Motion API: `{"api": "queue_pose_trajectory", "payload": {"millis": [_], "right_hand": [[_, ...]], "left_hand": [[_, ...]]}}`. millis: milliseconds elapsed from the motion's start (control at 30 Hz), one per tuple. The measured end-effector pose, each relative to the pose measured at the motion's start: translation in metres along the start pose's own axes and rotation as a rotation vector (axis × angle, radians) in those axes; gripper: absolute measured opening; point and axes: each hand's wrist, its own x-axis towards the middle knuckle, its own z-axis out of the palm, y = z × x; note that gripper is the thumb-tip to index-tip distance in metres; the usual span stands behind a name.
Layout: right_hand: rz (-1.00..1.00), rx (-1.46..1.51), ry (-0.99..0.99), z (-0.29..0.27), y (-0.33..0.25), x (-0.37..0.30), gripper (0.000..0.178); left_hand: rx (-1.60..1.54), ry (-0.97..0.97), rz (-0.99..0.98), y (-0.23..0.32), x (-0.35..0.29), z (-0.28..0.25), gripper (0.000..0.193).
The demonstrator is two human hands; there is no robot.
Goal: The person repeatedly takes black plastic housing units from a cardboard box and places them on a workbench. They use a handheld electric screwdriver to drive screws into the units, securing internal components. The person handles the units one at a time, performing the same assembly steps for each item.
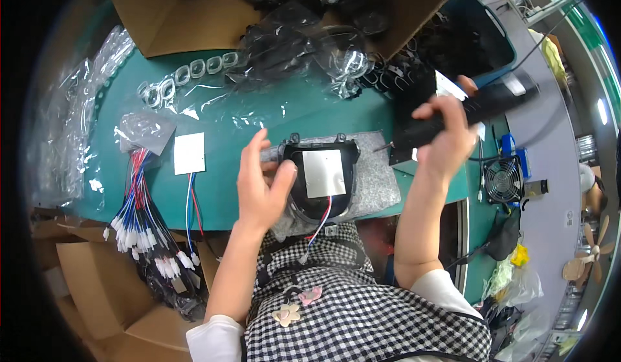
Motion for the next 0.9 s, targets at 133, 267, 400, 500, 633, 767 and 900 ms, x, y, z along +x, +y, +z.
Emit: {"api": "queue_pose_trajectory", "payload": {"millis": [133, 267, 400, 500, 633, 767, 900], "right_hand": [[0.42, -0.514, -0.195, 0.0, 0.047, 0.017, 0.026], [0.59, -0.649, -0.295, -0.004, 0.093, 0.03, 0.018], [0.756, -0.635, -0.281, -0.002, 0.104, 0.034, 0.015], [0.609, -0.629, -0.305, -0.007, 0.095, 0.022, 0.013], [0.505, -0.773, -0.37, -0.019, 0.039, -0.015, 0.018], [0.662, -0.839, -0.575, -0.045, 0.021, -0.049, 0.022], [0.56, -1.098, -0.625, -0.066, 0.025, -0.061, 0.033]], "left_hand": [[0.599, -0.156, 0.07, 0.008, 0.018, -0.003, 0.038], [0.435, 0.092, 0.229, 0.026, -0.004, -0.058, 0.04], [-0.129, 0.624, 0.084, 0.034, -0.072, -0.196, 0.042], [-0.361, 1.04, 0.287, -0.022, -0.144, -0.326, 0.035], [-0.648, 1.564, -0.036, -0.155, -0.245, -0.408, 0.033], [-0.736, 1.697, -0.316, -0.26, -0.286, -0.384, 0.036], [-0.694, 1.718, -0.379, -0.28, -0.284, -0.374, 0.038]]}}
